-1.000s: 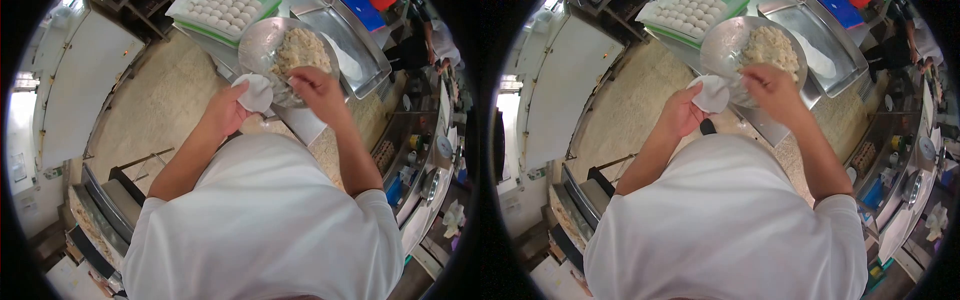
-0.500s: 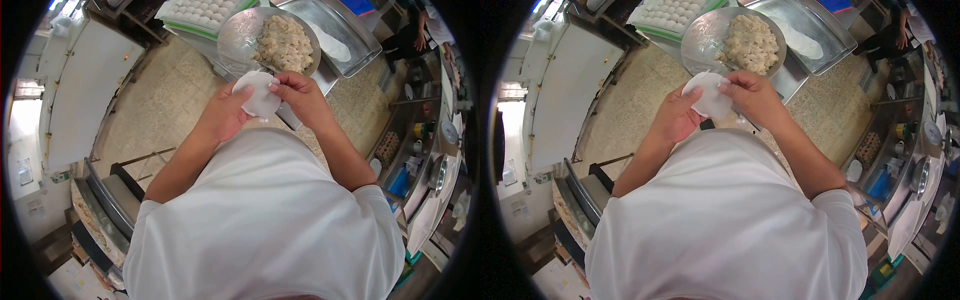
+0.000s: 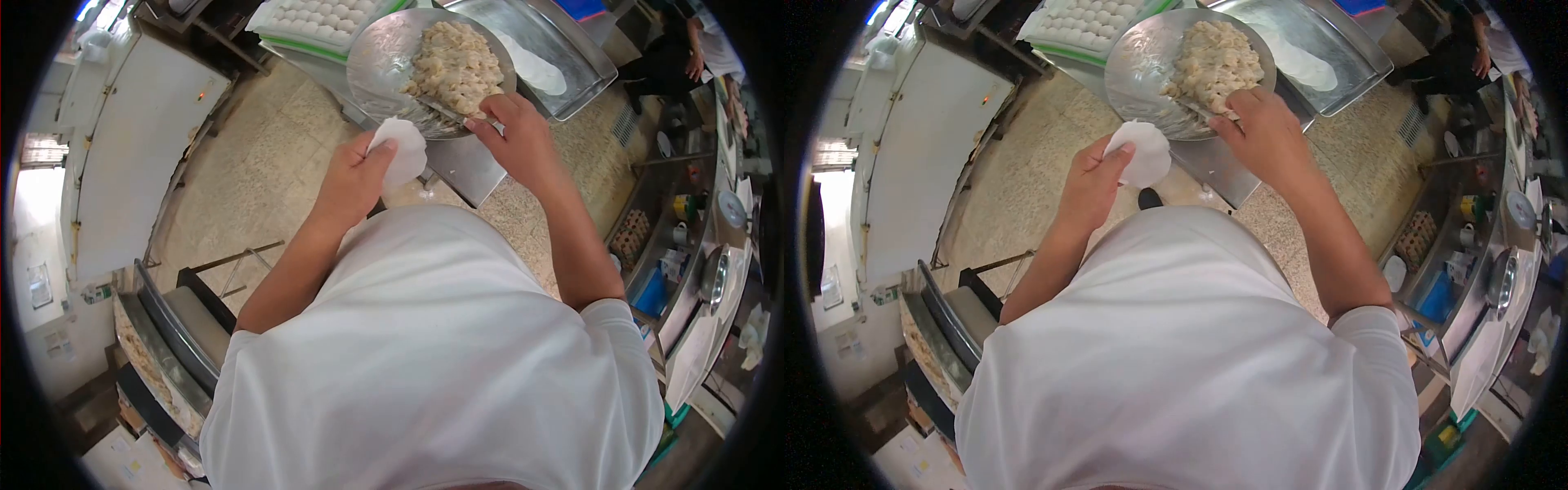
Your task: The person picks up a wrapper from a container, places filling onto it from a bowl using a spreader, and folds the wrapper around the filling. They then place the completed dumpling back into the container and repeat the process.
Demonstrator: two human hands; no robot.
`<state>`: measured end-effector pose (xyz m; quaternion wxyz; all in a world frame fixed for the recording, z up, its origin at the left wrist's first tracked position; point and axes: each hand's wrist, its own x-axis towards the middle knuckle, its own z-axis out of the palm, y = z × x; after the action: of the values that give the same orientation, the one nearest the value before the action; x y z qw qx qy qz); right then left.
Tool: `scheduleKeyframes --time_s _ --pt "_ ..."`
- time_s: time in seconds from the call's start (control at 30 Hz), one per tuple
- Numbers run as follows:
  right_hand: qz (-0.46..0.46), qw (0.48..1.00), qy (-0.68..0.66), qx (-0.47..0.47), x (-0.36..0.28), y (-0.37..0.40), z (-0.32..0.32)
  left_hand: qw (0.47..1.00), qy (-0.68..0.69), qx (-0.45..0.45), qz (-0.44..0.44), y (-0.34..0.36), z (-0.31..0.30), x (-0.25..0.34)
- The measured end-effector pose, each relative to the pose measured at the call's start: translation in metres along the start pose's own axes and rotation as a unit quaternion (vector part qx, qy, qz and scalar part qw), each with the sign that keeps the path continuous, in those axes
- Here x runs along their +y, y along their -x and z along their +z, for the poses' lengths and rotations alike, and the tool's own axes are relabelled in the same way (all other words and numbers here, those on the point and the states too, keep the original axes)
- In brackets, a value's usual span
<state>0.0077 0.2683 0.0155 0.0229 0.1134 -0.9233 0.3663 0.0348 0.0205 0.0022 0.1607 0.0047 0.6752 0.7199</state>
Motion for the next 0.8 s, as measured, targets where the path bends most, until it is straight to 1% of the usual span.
scheduleKeyframes --time_s 0.03,0.07,0.13,0.17,0.23,0.27,0.33,0.37,0.43,0.47,0.53,0.67,0.73,0.77,0.8 --pt "-0.020 0.981 0.192 0.012 0.002 -0.002 -0.003 1.000 -0.003 0.026 0.004 -0.002 -0.003 -0.002" --pt "-0.019 0.981 0.193 0.012 0.001 -0.002 -0.002 1.000 -0.002 0.025 0.005 -0.003 -0.006 -0.002" --pt "0.030 0.966 0.250 -0.064 0.001 -0.002 0.006 0.999 -0.032 0.017 0.020 -0.005 -0.011 -0.002" --pt "0.031 0.965 0.251 -0.065 0.004 -0.004 0.012 0.999 -0.031 0.016 0.020 -0.007 -0.011 -0.004" --pt "0.054 0.957 0.252 -0.135 0.011 -0.012 0.023 0.992 -0.100 0.034 0.070 -0.010 -0.012 -0.010" --pt "0.053 0.957 0.252 -0.136 0.012 -0.013 0.023 0.992 -0.099 0.035 0.070 -0.011 -0.013 -0.009" --pt "0.024 0.938 0.275 -0.210 0.007 -0.015 0.021 0.959 -0.261 0.042 0.101 -0.012 -0.016 -0.006" --pt "0.023 0.938 0.275 -0.212 0.004 -0.014 0.021 0.959 -0.260 0.043 0.101 -0.013 -0.017 -0.006" --pt "-0.015 0.942 0.269 -0.199 -0.001 -0.012 0.021 0.922 -0.316 0.097 0.204 -0.015 -0.018 -0.009" --pt "-0.016 0.942 0.269 -0.201 -0.005 -0.014 0.021 0.922 -0.315 0.098 0.202 -0.017 -0.020 -0.011" --pt "0.004 0.960 0.243 -0.140 -0.014 -0.017 0.022 0.901 -0.341 0.131 0.235 -0.021 -0.026 -0.014" --pt "0.009 0.957 0.250 -0.148 0.001 -0.031 0.036 0.915 -0.299 0.162 0.215 -0.024 -0.030 -0.018" --pt "0.021 0.950 0.250 -0.188 -0.001 -0.034 0.041 0.965 -0.178 0.161 0.106 -0.025 -0.035 -0.017" --pt "0.021 0.949 0.250 -0.188 -0.001 -0.034 0.039 0.965 -0.178 0.162 0.106 -0.026 -0.037 -0.018" --pt "-0.001 0.952 0.236 -0.196 -0.002 -0.032 0.035 0.984 -0.050 0.157 0.062 -0.027 -0.040 -0.019"
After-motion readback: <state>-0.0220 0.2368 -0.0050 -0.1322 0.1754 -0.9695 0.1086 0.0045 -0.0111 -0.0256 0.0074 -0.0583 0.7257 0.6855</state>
